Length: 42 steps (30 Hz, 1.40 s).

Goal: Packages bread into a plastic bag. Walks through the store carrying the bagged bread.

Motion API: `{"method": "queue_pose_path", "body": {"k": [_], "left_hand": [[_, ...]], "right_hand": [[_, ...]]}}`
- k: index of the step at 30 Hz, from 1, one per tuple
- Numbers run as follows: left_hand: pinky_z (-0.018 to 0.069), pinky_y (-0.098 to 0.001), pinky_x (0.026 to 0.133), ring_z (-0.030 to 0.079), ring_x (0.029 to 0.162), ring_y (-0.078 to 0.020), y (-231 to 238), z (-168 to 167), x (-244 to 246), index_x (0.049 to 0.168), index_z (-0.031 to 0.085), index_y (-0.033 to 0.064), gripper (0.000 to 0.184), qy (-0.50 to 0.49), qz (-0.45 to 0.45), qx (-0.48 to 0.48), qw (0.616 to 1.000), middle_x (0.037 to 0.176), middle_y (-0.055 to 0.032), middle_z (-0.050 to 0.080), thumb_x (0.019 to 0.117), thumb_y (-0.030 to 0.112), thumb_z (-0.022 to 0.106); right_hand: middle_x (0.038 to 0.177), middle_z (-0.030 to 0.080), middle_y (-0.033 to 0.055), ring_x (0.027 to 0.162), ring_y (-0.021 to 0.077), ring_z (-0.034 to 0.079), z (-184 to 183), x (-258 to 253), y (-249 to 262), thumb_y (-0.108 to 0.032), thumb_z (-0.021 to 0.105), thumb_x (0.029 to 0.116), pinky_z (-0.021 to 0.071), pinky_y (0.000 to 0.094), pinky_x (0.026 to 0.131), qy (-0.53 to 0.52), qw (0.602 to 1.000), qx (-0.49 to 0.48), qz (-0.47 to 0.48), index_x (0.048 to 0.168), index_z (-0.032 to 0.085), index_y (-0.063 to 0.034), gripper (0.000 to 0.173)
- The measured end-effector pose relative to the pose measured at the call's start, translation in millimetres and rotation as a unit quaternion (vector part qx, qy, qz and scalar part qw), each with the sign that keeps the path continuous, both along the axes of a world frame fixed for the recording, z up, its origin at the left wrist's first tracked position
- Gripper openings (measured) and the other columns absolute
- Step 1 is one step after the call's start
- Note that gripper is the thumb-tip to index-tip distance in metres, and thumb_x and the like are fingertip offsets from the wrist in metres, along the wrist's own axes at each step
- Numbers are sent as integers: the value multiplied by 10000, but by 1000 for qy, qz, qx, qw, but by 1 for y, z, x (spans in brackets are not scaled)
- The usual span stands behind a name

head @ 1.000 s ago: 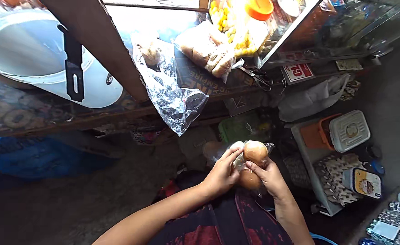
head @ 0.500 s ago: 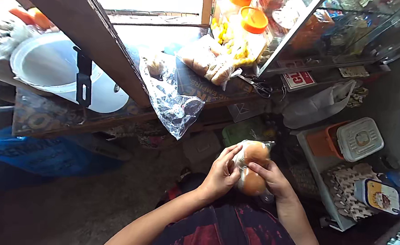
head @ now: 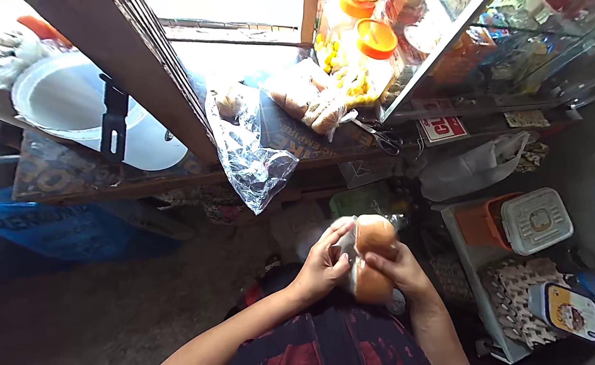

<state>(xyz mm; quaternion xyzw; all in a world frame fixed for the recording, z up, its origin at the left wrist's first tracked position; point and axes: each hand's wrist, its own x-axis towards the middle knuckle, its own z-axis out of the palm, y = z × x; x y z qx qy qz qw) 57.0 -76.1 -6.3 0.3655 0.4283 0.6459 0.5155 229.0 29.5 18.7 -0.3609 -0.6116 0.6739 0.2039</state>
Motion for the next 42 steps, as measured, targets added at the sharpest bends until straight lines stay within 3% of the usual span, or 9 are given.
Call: {"method": "queue_pose_path", "body": {"k": [9,12,14,17,19,24,29,39,42], "left_hand": [[593,-227,763,664,880,-48,-3,7,7,1487,408,-90,592,-29,-5,35,999,1501,-168,456,908,-119,527],[612,-265,831,693,975,-92,0,9,4,1492,395,-94,594,-39,5,47,998,1512,-169,458,913,-123,526],[602,-236,781,676,887,-55,-4,11,7,1487,397,-97,591,-41,1,37,998,1503,-161,463,914,-124,537],[600,-227,772,677,875,-42,2,11,4,1488,404,-89,595,-34,11,44,998,1501,-151,477,907,-119,525],[597,-225,759,670,867,-43,-1,15,4,1485,413,-84,590,-35,5,41,999,1506,-152,468,907,-123,528],[601,-233,787,679,908,-51,3,16,0,1493,370,-101,602,-42,-13,41,998,1502,-157,461,910,-127,518],[592,-221,737,674,863,-37,2,18,-4,1552,176,-70,735,-45,-36,41,997,1533,-131,432,899,-129,508],[609,-243,780,696,912,-57,5,17,-7,1528,183,-73,709,-34,-14,57,998,1533,-143,427,900,-136,506],[601,-242,788,688,950,-60,10,16,-11,1530,184,-73,711,-26,-4,75,997,1549,-144,410,894,-137,496]], "right_hand": [[981,753,-24,921,70,720,-8,9,2,-231,771,885,611,289,871,51,999,-13,-5,1117,667,-65,303],[1038,760,-134,962,-20,697,-4,12,4,-349,780,873,583,215,884,109,993,14,33,1167,722,-219,326],[995,756,-50,939,51,717,-6,12,4,-219,784,874,606,274,882,80,997,18,-2,1114,683,-132,274],[1008,764,-129,930,-20,702,4,11,10,-334,792,868,591,211,858,88,995,27,26,1118,731,-220,281],[988,762,-42,923,57,722,2,10,6,-223,786,875,608,273,870,77,997,1,-8,1085,693,-135,246],[989,765,-61,915,38,720,6,8,8,-270,800,863,608,258,859,92,996,15,-2,1094,693,-136,287],[1007,762,-122,918,-6,706,13,12,9,-387,793,862,593,218,852,125,991,29,23,1107,722,-233,298],[1004,760,-92,926,24,709,1,6,12,-344,809,850,599,253,857,125,991,40,-20,1098,703,-180,316],[1098,745,-169,989,-47,685,22,12,15,-389,763,895,576,185,888,187,980,37,64,1218,701,-304,340]]}}
